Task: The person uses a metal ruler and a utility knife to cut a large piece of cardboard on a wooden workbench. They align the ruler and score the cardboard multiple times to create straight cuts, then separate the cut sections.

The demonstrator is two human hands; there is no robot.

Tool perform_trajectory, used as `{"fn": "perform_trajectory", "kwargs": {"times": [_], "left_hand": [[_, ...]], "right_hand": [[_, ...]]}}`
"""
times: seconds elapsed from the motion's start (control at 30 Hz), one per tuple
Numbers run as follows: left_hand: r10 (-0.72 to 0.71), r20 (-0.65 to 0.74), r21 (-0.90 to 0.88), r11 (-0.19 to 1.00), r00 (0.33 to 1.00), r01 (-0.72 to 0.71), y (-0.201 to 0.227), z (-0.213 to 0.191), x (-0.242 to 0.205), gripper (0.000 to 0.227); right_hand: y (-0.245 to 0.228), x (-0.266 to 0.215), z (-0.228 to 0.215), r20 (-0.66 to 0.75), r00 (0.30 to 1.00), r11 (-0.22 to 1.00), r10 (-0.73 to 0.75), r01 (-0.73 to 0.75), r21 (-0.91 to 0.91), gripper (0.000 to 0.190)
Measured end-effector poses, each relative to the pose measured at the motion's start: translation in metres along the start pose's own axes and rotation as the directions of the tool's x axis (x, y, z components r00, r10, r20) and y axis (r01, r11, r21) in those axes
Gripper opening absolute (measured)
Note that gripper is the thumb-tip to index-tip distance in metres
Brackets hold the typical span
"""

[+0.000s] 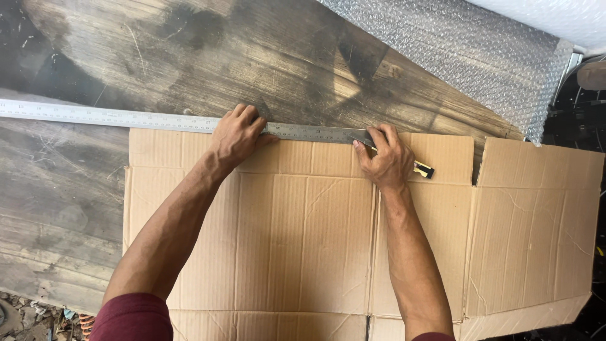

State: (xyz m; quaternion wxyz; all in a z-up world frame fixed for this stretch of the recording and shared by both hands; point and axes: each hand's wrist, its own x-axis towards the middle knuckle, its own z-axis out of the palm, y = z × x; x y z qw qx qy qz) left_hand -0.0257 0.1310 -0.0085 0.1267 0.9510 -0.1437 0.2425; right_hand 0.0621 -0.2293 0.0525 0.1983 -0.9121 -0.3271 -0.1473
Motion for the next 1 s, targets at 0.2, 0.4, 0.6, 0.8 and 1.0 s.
{"fn": "perform_trajectory", "kwargs": {"times": [0.2,0.4,0.6,0.8,1.0], "left_hand": [[-0.012,0.001,0.009,1.000,1.000,0.012,0.003,-0.001,-0.003,0.041],[-0.062,-0.005,-0.013,0.998,0.998,0.062,0.007,-0.007,-0.002,0.041],[-0.093,-0.040,-0.014,0.996,0.995,0.092,0.013,-0.006,-0.004,0.045],[-0.113,-0.008,-0.024,0.993,0.994,0.113,0.012,-0.009,-0.001,0.043],[-0.137,-0.024,-0.038,0.990,0.990,0.136,0.014,-0.009,-0.001,0.041]], "right_hand": [[0.002,-0.001,0.003,-0.020,1.000,0.999,-0.004,0.004,0.032,0.035],[0.005,-0.003,0.006,-0.009,1.000,1.000,-0.001,0.001,-0.013,0.036],[0.002,-0.001,0.002,0.018,1.000,1.000,0.021,-0.021,0.002,0.035],[0.007,-0.004,0.006,0.022,1.000,0.999,0.014,-0.013,-0.041,0.035],[0.007,-0.004,0.008,0.006,1.000,0.999,0.021,-0.021,-0.033,0.039]]}}
